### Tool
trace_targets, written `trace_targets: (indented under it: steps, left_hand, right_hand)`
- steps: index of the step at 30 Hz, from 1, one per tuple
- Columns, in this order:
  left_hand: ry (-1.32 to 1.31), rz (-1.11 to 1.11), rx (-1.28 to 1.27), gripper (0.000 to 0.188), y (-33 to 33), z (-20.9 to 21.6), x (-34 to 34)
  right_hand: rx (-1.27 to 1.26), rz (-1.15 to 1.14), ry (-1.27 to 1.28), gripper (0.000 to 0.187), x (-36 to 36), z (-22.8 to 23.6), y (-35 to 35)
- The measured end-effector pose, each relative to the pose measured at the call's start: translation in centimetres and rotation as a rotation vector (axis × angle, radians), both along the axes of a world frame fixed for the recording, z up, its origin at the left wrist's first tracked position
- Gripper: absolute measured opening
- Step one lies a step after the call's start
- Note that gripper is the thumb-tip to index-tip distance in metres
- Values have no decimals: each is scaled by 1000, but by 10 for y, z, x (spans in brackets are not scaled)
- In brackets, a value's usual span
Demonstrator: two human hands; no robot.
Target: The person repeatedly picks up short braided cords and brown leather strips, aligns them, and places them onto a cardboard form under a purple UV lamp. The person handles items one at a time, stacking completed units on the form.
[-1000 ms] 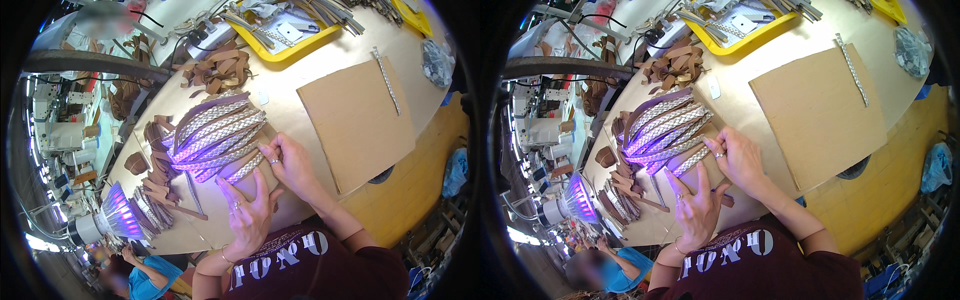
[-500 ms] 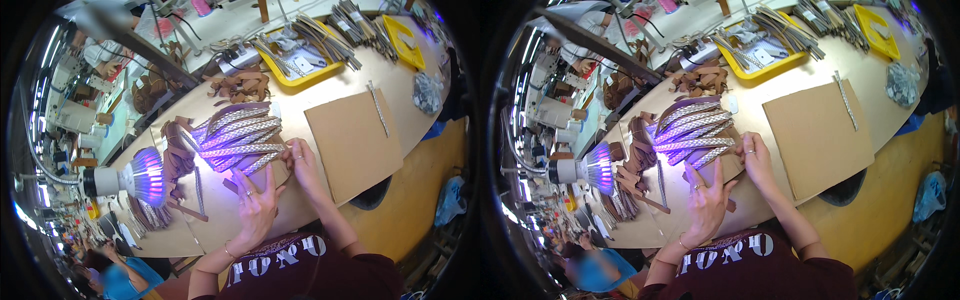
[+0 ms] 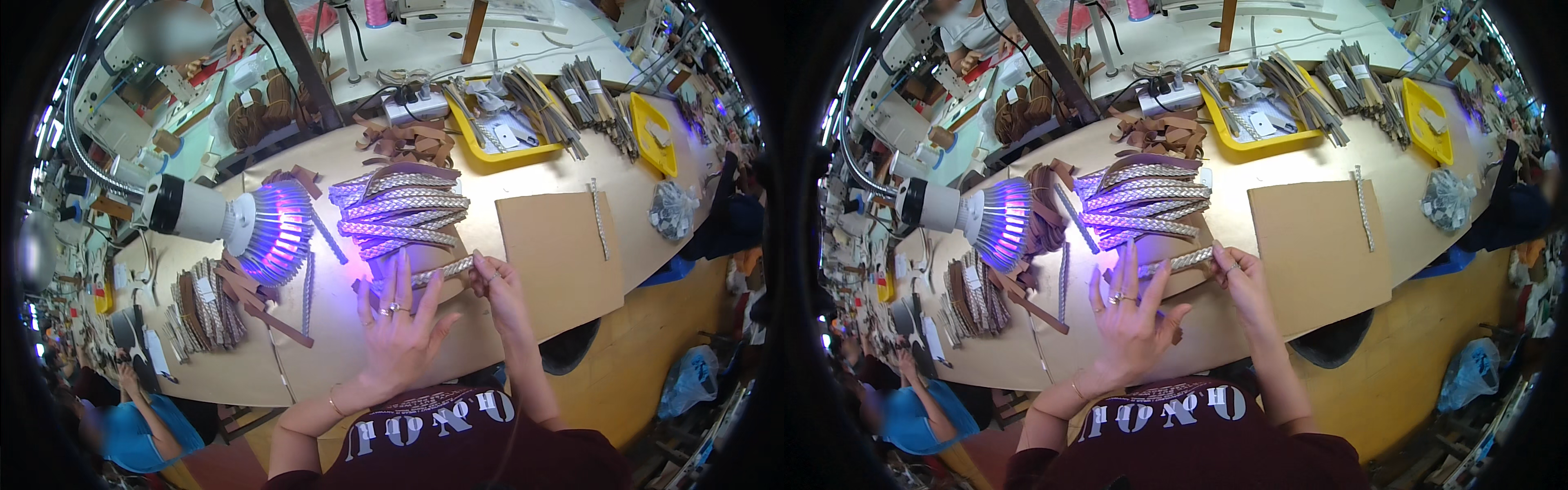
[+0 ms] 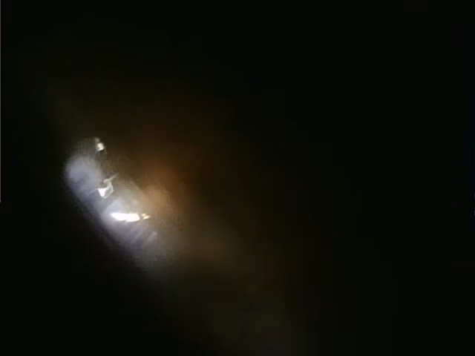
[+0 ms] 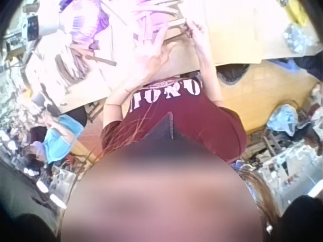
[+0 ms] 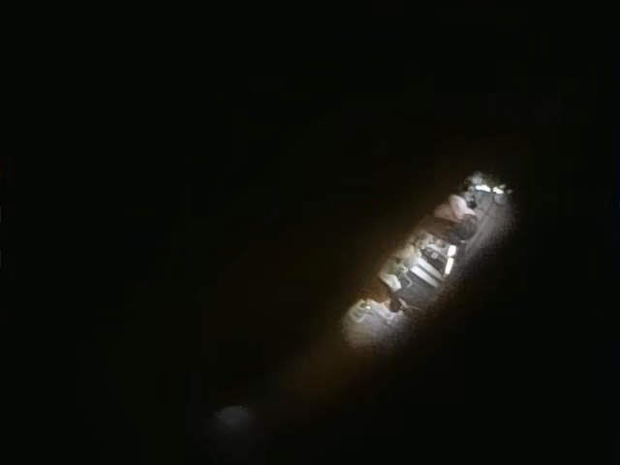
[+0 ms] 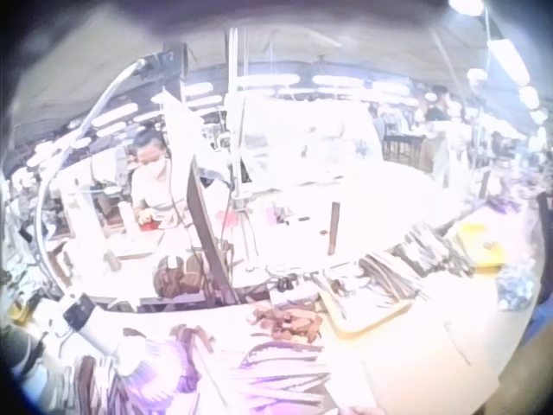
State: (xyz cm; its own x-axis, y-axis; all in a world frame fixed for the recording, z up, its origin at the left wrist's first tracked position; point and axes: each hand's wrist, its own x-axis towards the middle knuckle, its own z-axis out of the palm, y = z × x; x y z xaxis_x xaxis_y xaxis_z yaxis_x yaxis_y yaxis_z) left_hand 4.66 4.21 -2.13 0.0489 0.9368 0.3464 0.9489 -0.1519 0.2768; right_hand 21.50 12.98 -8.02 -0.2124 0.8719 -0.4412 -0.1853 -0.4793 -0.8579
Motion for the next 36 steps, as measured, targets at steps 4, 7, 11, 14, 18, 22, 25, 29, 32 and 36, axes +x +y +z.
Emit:
trace_targets:
  steps: [4, 7, 11, 14, 18, 22, 25, 29, 32, 36]
  left_hand:
    - [-104, -23, 76, 55, 3, 4, -6]
    - [-223, -69, 126, 48, 2, 6, -15]
    - [-172, 102, 346, 43, 10, 4, -28]
    - [-246, 110, 386, 36, 5, 7, -35]
    - [-763, -206, 315, 27, -26, 33, -50]
    - [-1724, -805, 157, 30, -59, 68, -70]
    - [-1858, -972, 58, 43, -65, 81, -70]
    - [-2181, -1138, 174, 44, -59, 84, -43]
    - [-2278, -1182, 126, 44, -66, 79, -41]
    - [-2168, -1143, 16, 48, -77, 54, -52]
  right_hand:
    - [-89, -62, 89, 23, 8, 26, -16]
    - [-114, -206, 262, 22, 5, 47, -17]
    - [146, -224, 190, 22, -11, 59, 15]
    - [398, -215, 29, 23, -30, 52, 48]
    - [524, -200, -534, 28, -44, 42, 59]
    - [686, -394, -639, 22, -46, 39, 39]
    - [871, -359, -656, 14, -48, 42, 0]
    - [1192, 293, -795, 11, -53, 44, -62]
    - [1039, 629, -893, 18, -58, 27, -86]
    - [1033, 606, -1164, 27, -58, -13, -93]
